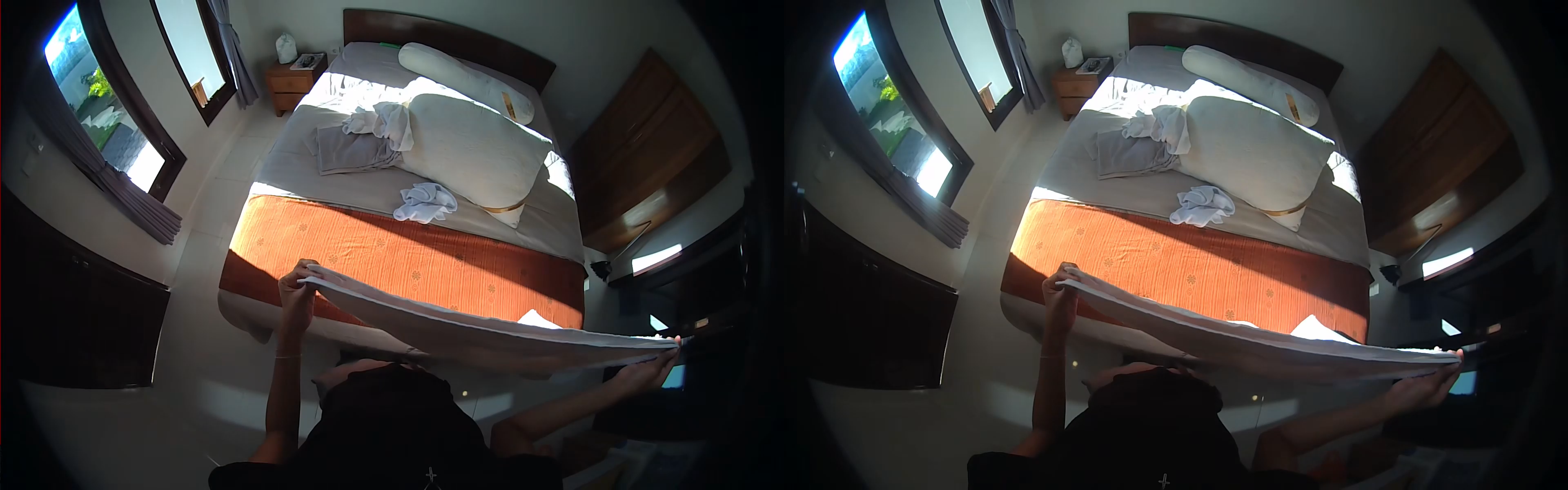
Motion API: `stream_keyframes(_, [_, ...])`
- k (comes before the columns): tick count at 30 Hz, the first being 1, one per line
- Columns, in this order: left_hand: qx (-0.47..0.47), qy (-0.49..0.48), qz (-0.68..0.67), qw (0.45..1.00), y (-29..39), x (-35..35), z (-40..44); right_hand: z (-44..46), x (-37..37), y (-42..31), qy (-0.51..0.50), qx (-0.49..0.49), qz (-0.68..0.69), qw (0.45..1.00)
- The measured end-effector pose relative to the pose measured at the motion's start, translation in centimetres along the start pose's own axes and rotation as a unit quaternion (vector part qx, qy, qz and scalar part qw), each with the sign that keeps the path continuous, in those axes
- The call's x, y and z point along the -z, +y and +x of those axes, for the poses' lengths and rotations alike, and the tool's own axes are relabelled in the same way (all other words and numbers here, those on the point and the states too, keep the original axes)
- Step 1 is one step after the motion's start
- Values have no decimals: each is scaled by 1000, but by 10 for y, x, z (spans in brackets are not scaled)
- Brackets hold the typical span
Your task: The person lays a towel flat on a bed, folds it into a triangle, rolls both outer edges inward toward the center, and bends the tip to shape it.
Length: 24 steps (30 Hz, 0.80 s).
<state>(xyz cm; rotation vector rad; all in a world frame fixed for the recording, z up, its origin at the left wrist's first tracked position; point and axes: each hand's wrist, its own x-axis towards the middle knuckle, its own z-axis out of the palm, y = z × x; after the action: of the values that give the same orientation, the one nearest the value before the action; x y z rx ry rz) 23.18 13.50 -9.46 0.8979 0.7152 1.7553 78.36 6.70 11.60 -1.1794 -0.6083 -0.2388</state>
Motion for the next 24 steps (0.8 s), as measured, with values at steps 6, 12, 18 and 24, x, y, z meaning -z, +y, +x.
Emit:
stream_keyframes(6, [4,30,95,995,58,-14,38,16,-25,-23,-15,-5,31,999])
stream_keyframes(12, [-211,63,161,962,154,-42,117,54,-84,-60,-52,62,51,995])
stream_keyframes(18, [-332,129,131,925,239,-65,158,63,-125,-74,-142,76,195,968])
stream_keyframes(24, [-369,204,237,875,253,-63,133,47,-130,-46,-246,94,269,927])
